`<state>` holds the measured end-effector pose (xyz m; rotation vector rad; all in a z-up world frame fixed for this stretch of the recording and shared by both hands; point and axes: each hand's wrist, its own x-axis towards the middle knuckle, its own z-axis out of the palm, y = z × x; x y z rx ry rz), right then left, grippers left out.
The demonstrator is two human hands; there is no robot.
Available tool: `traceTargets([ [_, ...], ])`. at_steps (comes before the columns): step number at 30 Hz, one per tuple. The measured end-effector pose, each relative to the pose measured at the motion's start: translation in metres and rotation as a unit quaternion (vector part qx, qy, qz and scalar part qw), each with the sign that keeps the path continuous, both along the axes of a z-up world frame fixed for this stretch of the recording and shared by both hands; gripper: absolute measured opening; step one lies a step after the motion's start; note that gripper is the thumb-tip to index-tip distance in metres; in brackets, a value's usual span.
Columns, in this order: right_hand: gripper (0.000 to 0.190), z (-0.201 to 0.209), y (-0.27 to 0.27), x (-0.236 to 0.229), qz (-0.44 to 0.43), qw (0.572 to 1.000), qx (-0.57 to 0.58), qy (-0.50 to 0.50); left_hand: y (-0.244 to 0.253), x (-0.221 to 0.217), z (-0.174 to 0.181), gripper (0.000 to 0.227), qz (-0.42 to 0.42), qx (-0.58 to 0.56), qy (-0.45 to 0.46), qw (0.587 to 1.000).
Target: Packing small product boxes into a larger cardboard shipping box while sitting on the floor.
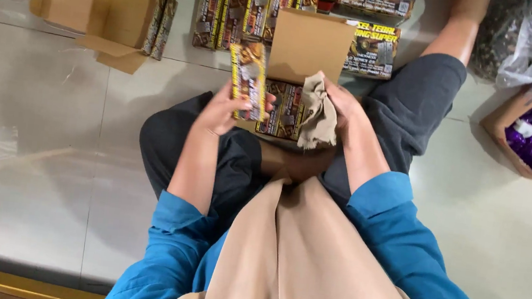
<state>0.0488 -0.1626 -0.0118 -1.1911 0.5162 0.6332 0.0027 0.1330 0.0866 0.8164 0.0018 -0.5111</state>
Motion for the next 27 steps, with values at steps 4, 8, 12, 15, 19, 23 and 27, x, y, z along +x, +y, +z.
traceTargets([
  [4, 0.05, 0.053, -0.011, -0.018, -0.061, 0.997, 0.038, -0.036, -0.049, -0.024, -0.064, 0.064, 0.023, -0.032, 0.069, 0.997],
  [8, 0.021, 0.1, -0.023, -0.03, -0.083, 0.955, 0.002, -0.285, -0.079, -0.029, -0.091, 0.056, 0.008, 0.0, 0.2, 0.98],
  [12, 0.023, 0.113, -0.028, -0.037, -0.018, 0.837, -0.209, -0.505, -0.089, -0.025, -0.109, 0.07, -0.041, 0.005, 0.23, 0.972],
  [15, 0.021, 0.132, -0.01, -0.037, 0.014, 0.794, -0.254, -0.552, -0.096, -0.023, -0.048, 0.071, -0.051, 0.074, 0.228, 0.97],
  [19, 0.022, 0.118, 0.013, -0.032, 0.089, 0.756, -0.316, -0.566, -0.094, -0.026, -0.041, 0.064, -0.019, 0.054, 0.201, 0.978],
  [23, 0.017, 0.115, 0.037, -0.037, 0.184, 0.737, -0.308, -0.573, -0.087, -0.012, 0.017, 0.056, 0.009, 0.04, 0.223, 0.974],
  [27, 0.015, 0.106, 0.051, -0.054, 0.255, 0.735, -0.238, -0.581, -0.082, 0.006, 0.052, 0.06, -0.001, -0.011, 0.231, 0.973],
])
